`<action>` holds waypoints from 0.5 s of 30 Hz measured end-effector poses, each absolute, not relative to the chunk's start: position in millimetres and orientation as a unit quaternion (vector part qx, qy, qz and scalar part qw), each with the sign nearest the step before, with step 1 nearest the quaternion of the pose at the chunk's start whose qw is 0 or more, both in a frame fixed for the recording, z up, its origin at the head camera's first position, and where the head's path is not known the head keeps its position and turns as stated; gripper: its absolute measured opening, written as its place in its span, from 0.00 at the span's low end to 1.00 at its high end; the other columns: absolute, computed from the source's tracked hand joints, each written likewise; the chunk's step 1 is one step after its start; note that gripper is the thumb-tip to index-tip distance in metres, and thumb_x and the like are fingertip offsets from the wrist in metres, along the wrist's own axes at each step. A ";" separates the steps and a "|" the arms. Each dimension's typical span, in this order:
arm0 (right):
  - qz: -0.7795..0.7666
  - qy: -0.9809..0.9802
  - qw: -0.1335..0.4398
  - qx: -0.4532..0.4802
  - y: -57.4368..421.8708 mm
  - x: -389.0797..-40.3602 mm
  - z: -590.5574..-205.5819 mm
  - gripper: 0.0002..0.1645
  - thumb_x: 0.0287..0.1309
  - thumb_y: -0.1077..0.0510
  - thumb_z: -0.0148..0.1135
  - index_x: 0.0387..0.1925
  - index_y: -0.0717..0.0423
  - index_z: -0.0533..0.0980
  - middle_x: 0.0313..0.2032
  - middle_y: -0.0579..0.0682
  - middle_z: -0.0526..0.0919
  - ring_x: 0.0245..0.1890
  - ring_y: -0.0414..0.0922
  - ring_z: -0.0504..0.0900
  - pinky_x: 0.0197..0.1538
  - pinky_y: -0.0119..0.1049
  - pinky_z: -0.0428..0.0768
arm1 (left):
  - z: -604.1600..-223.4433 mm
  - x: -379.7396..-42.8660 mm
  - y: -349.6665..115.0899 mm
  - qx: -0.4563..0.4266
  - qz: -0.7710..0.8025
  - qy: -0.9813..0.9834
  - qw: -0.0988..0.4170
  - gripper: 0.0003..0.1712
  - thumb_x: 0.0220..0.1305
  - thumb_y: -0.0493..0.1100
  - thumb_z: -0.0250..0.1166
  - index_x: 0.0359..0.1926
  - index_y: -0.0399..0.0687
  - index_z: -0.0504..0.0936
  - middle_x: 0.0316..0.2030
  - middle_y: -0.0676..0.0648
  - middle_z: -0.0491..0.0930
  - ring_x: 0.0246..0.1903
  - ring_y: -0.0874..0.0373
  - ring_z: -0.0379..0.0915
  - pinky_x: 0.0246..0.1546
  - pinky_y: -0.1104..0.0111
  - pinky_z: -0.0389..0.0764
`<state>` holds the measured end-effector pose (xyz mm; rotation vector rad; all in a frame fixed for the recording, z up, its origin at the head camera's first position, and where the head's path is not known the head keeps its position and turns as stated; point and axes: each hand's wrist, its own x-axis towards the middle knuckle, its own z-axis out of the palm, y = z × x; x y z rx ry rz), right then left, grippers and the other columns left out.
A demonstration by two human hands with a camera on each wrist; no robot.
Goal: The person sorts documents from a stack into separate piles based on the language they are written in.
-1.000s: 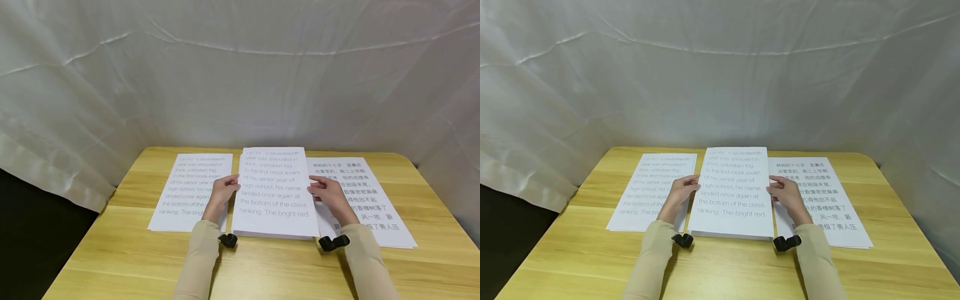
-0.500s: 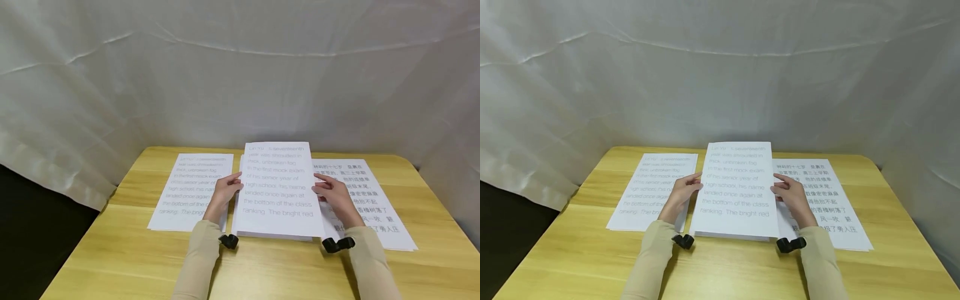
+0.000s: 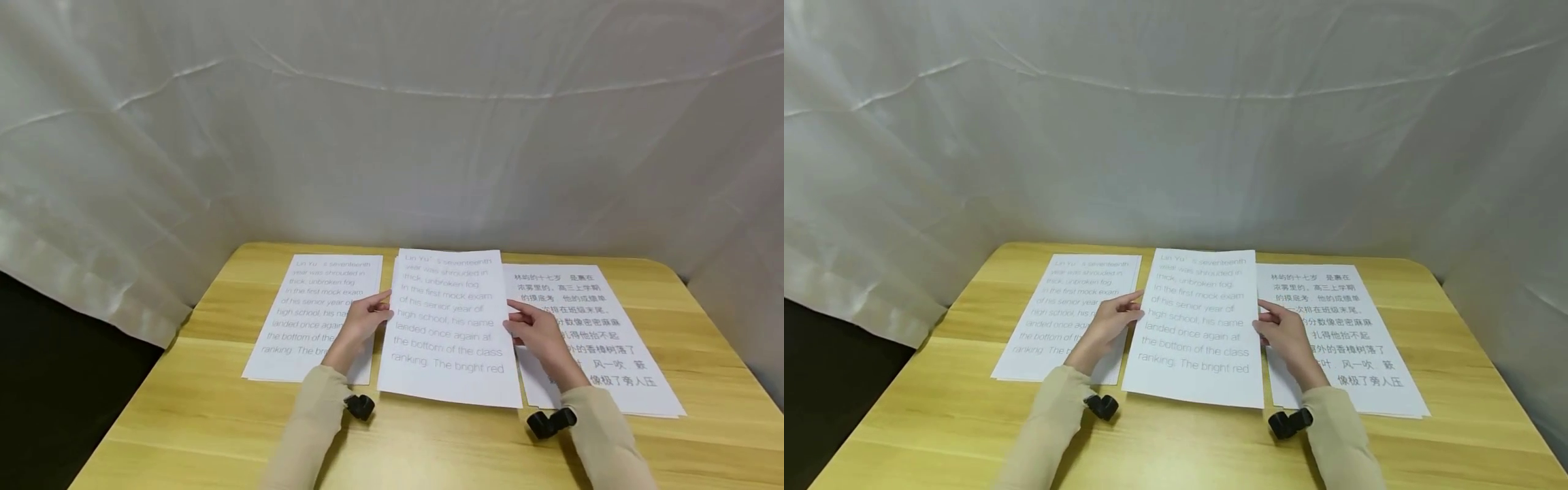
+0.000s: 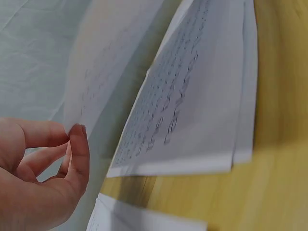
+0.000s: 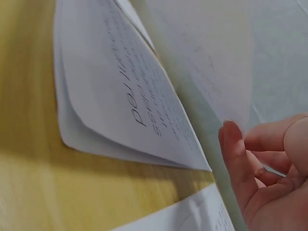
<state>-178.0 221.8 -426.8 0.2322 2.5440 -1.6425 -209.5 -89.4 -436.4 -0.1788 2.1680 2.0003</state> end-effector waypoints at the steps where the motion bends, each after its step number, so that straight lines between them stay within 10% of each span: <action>1: -0.539 0.838 0.051 0.075 220.5 -178.0 -426.2 0.32 0.64 0.64 0.56 0.68 0.64 0.63 0.47 0.60 0.74 0.37 0.44 0.77 0.37 0.32 0.81 | -435.8 -209.6 -91.3 -0.059 0.672 0.732 0.098 0.28 0.60 0.28 0.61 0.63 0.41 0.74 0.38 0.46 0.74 0.38 0.58 0.70 0.43 0.69 0.78; 15: -0.560 0.822 0.077 0.073 192.5 -186.2 -424.7 0.34 0.61 0.67 0.59 0.68 0.64 0.63 0.48 0.61 0.74 0.35 0.43 0.77 0.33 0.33 0.81 | -441.4 -210.3 -124.9 -0.076 0.670 0.730 0.111 0.29 0.61 0.28 0.60 0.65 0.43 0.72 0.40 0.45 0.74 0.39 0.57 0.71 0.47 0.66 0.78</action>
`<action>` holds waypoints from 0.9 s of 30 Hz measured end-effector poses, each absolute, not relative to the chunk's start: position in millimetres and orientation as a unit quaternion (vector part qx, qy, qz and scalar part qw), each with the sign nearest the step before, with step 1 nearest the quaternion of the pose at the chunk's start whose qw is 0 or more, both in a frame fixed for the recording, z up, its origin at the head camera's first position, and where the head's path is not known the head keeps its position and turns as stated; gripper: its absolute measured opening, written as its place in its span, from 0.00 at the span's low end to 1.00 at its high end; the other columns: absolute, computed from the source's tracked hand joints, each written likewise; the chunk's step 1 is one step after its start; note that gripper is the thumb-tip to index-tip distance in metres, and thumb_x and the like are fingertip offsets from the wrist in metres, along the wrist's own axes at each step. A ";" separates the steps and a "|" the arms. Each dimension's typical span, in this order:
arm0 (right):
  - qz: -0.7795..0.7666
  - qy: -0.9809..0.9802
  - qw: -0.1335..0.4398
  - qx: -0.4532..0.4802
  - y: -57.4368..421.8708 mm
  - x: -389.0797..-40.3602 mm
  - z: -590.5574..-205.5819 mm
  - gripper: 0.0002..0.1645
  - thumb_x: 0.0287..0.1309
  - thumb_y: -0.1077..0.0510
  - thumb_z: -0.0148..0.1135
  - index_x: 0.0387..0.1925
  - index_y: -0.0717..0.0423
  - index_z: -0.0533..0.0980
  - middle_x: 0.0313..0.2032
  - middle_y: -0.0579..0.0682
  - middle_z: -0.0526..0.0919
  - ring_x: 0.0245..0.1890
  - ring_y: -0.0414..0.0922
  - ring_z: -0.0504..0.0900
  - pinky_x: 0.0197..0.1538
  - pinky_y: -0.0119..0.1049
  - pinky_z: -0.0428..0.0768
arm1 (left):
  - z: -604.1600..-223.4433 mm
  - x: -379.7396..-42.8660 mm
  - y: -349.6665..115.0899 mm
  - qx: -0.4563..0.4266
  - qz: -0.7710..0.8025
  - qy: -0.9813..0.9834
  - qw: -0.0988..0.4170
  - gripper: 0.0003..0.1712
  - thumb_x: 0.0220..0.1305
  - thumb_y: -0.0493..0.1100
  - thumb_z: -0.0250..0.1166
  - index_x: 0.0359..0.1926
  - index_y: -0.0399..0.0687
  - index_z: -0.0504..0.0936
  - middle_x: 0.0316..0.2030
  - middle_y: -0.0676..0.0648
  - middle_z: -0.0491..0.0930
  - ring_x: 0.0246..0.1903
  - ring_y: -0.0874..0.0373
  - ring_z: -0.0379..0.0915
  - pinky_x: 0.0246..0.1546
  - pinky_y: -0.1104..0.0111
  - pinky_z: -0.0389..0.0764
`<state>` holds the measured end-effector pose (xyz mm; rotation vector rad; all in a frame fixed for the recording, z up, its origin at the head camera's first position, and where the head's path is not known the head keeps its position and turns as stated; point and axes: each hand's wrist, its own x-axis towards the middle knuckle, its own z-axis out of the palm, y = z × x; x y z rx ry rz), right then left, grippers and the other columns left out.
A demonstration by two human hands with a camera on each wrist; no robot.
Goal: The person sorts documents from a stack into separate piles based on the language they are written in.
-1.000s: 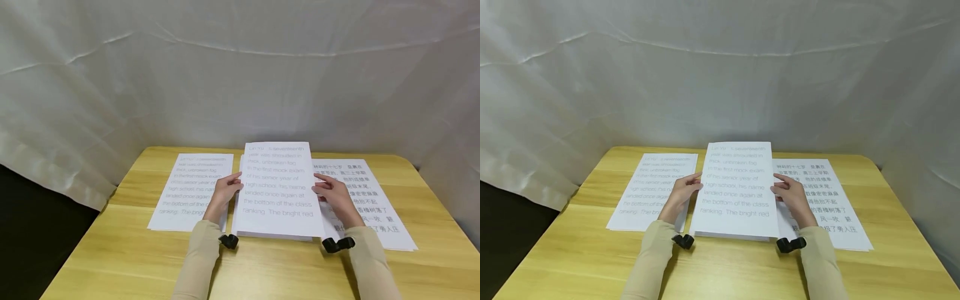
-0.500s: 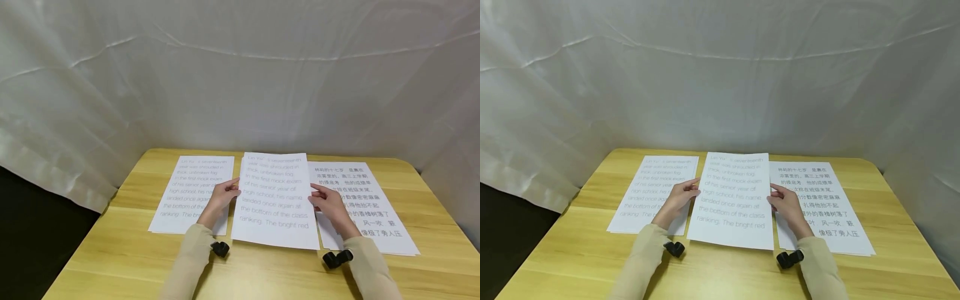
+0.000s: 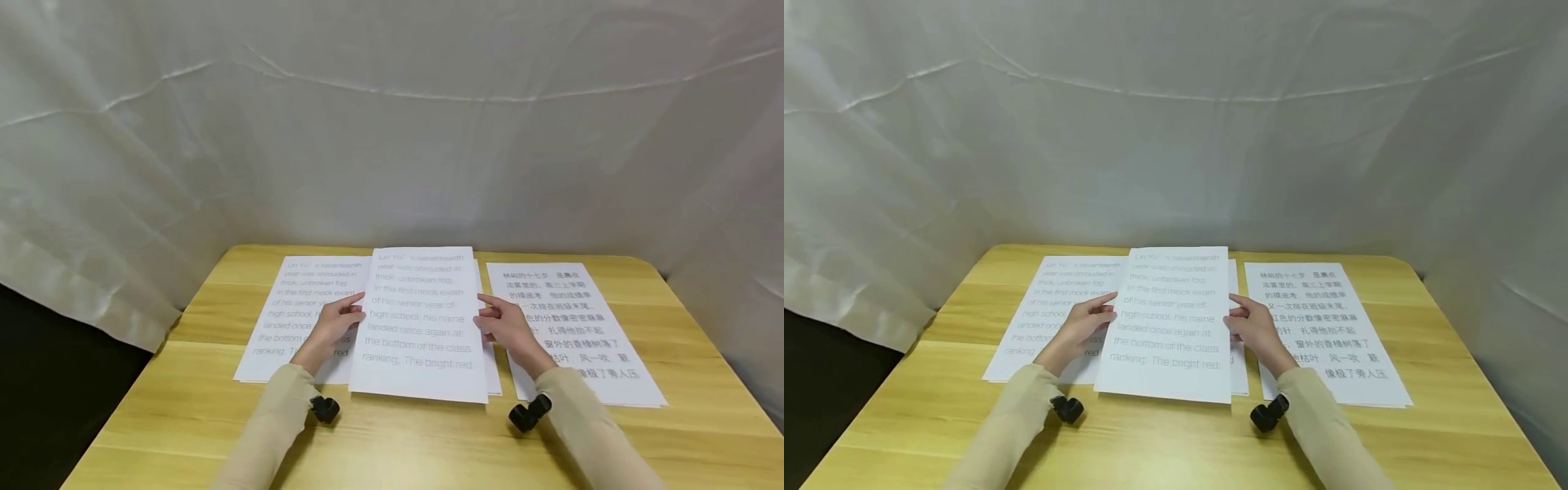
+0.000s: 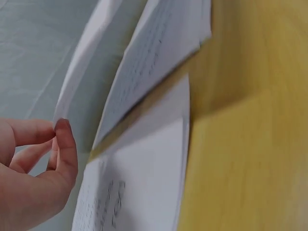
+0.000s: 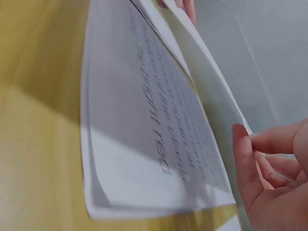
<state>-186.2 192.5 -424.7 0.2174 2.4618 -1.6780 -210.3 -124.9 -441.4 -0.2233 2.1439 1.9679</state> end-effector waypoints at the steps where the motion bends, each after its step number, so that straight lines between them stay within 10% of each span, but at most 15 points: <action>1: -0.561 0.821 0.079 0.074 189.0 -187.5 -425.6 0.34 0.61 0.67 0.59 0.68 0.63 0.63 0.48 0.61 0.73 0.35 0.44 0.77 0.33 0.33 0.82 | -442.0 -210.4 -128.6 -0.077 0.670 0.730 0.113 0.29 0.62 0.28 0.60 0.65 0.44 0.72 0.40 0.45 0.74 0.39 0.57 0.71 0.47 0.66 0.77; 27: -0.587 0.800 0.096 0.084 101.2 -215.2 -433.8 0.32 0.59 0.67 0.62 0.66 0.58 0.68 0.43 0.57 0.76 0.31 0.45 0.80 0.33 0.33 0.83 | -442.6 -229.0 -215.3 -0.112 0.628 0.753 0.163 0.31 0.69 0.35 0.57 0.71 0.47 0.63 0.52 0.43 0.67 0.47 0.55 0.66 0.51 0.68 0.70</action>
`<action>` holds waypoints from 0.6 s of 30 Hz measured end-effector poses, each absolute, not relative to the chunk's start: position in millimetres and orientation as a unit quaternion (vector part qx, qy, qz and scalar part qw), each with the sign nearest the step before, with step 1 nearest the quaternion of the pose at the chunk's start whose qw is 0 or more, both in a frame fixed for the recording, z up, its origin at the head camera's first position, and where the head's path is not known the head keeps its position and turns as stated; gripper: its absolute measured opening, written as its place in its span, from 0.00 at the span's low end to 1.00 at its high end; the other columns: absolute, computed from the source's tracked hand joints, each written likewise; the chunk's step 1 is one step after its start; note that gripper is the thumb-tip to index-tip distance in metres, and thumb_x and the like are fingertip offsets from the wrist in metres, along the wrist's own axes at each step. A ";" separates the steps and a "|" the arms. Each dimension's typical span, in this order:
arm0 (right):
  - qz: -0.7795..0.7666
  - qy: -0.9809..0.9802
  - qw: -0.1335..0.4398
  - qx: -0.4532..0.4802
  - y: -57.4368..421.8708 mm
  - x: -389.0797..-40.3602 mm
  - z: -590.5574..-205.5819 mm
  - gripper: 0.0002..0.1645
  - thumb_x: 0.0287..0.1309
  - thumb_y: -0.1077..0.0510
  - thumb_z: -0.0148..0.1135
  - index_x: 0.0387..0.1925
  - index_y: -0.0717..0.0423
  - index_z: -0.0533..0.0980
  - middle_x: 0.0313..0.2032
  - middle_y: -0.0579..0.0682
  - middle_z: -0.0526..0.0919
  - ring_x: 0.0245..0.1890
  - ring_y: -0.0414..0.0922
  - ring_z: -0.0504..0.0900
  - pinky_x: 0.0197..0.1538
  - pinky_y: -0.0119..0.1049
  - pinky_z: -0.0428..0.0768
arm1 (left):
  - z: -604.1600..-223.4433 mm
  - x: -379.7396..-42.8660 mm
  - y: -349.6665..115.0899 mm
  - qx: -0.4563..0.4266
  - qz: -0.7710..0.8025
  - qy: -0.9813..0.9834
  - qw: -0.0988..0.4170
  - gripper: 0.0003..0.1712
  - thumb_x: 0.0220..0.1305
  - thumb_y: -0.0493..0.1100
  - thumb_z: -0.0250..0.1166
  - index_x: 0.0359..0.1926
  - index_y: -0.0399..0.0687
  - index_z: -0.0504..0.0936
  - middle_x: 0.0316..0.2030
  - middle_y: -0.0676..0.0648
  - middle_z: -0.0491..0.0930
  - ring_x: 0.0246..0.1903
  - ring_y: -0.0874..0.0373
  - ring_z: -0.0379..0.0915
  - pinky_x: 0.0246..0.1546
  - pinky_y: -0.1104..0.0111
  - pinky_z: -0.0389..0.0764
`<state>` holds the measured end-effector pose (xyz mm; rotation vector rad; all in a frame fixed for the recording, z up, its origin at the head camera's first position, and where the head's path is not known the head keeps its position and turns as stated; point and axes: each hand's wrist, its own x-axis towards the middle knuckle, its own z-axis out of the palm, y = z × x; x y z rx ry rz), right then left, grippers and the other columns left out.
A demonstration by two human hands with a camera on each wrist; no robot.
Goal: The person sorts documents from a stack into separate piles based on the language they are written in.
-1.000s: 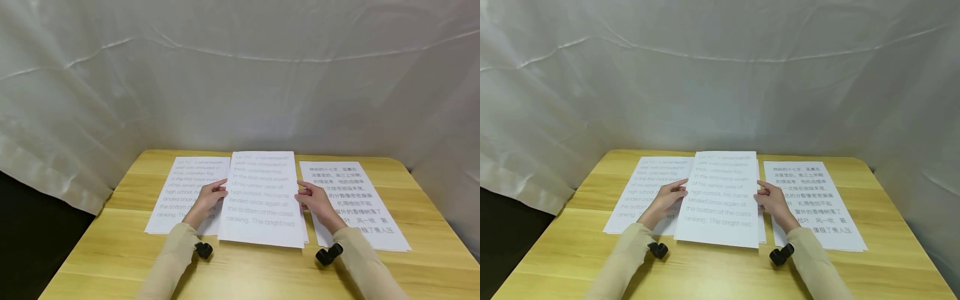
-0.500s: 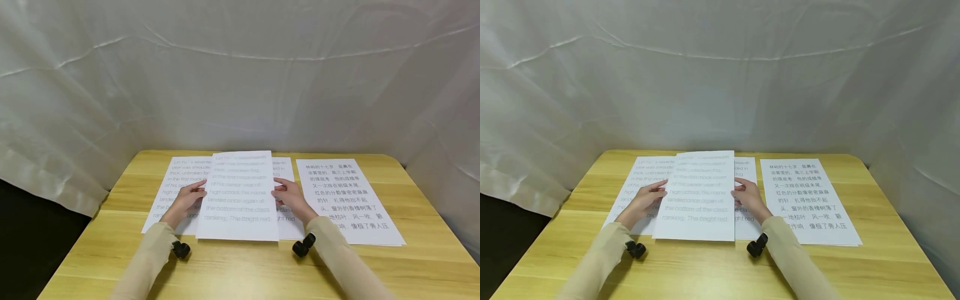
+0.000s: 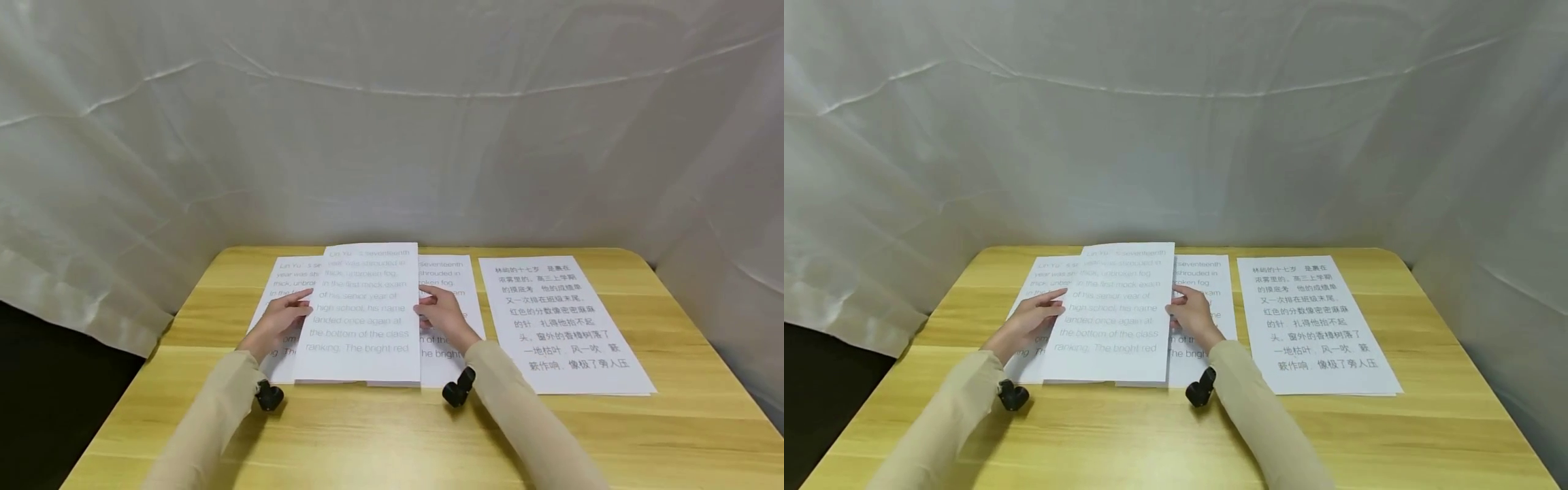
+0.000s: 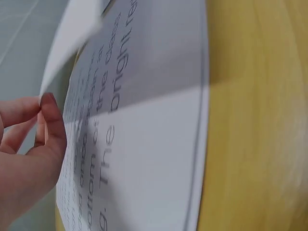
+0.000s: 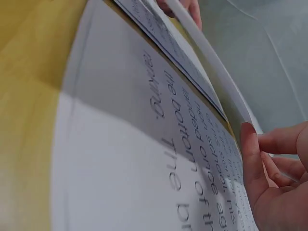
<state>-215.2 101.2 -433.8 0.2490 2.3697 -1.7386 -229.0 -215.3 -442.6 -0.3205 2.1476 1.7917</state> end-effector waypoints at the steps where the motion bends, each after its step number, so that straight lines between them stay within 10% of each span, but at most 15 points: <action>1: -0.588 0.799 0.095 0.083 99.2 -216.7 -434.0 0.32 0.59 0.67 0.62 0.66 0.58 0.68 0.43 0.57 0.76 0.31 0.45 0.80 0.33 0.33 0.83 | -443.1 -229.6 -217.4 -0.114 0.630 0.751 0.164 0.31 0.69 0.35 0.56 0.72 0.47 0.63 0.52 0.44 0.67 0.46 0.55 0.66 0.50 0.69 0.70; 18: -0.574 0.810 0.114 0.037 49.5 -231.7 -438.8 0.33 0.58 0.70 0.60 0.66 0.63 0.66 0.39 0.56 0.76 0.24 0.41 0.78 0.29 0.32 0.82 | -445.5 -229.2 -263.0 -0.118 0.623 0.757 0.161 0.32 0.70 0.35 0.55 0.72 0.43 0.59 0.54 0.41 0.66 0.46 0.57 0.68 0.42 0.76 0.73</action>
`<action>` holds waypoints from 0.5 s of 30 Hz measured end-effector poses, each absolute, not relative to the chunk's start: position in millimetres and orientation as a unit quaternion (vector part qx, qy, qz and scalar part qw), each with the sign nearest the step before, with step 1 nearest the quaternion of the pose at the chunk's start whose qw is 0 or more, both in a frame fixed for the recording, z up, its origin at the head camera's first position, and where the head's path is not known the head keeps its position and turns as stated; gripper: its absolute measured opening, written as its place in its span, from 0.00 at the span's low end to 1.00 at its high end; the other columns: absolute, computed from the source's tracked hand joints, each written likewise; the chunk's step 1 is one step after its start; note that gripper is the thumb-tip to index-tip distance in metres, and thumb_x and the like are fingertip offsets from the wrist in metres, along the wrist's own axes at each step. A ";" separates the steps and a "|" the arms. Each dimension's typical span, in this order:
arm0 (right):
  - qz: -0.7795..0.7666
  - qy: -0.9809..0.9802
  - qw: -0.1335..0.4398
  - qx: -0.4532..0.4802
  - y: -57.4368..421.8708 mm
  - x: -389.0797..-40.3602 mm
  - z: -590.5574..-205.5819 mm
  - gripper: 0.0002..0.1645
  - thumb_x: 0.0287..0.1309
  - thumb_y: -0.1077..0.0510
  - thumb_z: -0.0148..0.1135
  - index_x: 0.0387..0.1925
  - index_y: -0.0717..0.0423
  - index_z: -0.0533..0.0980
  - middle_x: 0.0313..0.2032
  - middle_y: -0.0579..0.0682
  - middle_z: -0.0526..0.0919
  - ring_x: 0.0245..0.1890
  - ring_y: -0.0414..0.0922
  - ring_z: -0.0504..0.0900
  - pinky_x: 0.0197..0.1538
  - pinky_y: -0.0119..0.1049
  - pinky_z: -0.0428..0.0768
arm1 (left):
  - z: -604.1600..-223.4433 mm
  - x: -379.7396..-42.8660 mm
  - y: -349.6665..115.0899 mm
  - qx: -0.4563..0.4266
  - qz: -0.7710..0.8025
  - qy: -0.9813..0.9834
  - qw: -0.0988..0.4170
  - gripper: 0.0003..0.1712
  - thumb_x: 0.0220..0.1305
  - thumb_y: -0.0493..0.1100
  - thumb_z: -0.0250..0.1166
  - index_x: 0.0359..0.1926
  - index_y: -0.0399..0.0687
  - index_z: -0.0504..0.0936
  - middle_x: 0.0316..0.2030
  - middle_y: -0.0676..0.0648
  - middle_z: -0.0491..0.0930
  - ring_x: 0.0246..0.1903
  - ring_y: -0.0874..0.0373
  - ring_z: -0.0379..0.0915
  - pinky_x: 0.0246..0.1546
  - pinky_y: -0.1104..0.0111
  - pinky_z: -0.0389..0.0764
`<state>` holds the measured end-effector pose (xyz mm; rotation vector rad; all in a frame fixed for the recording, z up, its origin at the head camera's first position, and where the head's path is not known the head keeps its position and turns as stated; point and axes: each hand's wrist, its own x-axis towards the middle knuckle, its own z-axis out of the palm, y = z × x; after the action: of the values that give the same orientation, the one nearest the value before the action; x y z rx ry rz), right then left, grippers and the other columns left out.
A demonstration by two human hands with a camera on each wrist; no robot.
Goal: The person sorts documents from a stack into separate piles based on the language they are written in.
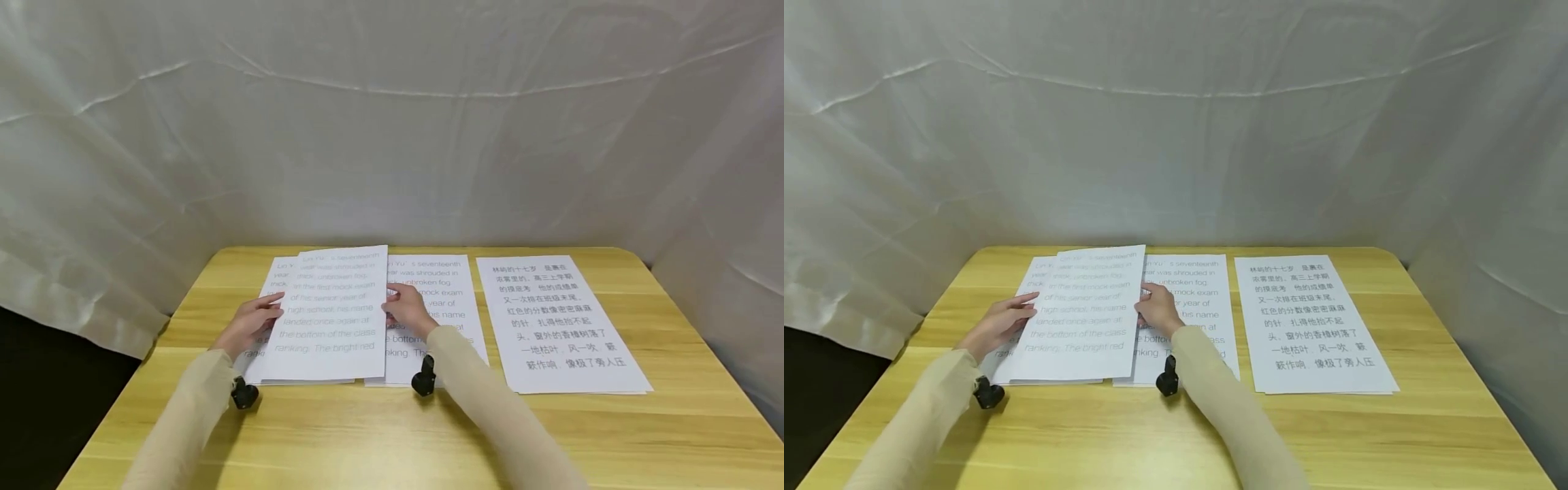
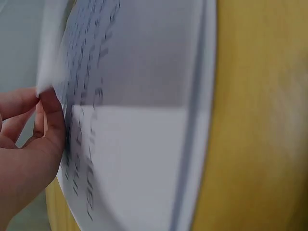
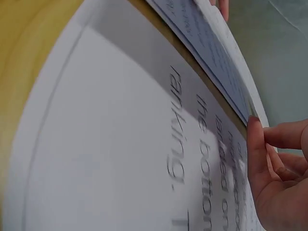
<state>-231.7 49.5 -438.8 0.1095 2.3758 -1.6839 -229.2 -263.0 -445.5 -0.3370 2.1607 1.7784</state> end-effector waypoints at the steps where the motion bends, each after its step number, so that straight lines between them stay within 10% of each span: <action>1: -0.576 0.809 0.115 0.034 46.4 -231.5 -438.8 0.33 0.58 0.71 0.60 0.66 0.64 0.66 0.39 0.56 0.76 0.23 0.41 0.77 0.29 0.31 0.82 | -445.5 -228.3 -266.0 -0.121 0.623 0.756 0.161 0.32 0.70 0.35 0.55 0.72 0.43 0.59 0.55 0.42 0.67 0.46 0.57 0.68 0.42 0.76 0.73; 15: -0.608 0.783 0.130 0.022 14.5 -232.4 -437.5 0.34 0.57 0.72 0.60 0.67 0.64 0.65 0.37 0.56 0.77 0.21 0.41 0.77 0.29 0.33 0.83 | -440.6 -221.0 -298.2 -0.110 0.625 0.758 0.153 0.32 0.72 0.37 0.53 0.73 0.39 0.55 0.62 0.37 0.61 0.48 0.59 0.66 0.42 0.79 0.73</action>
<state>-232.4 14.5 -437.5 0.0637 2.2752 -1.7648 -221.0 -298.2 -440.6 -0.3158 2.1728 1.7916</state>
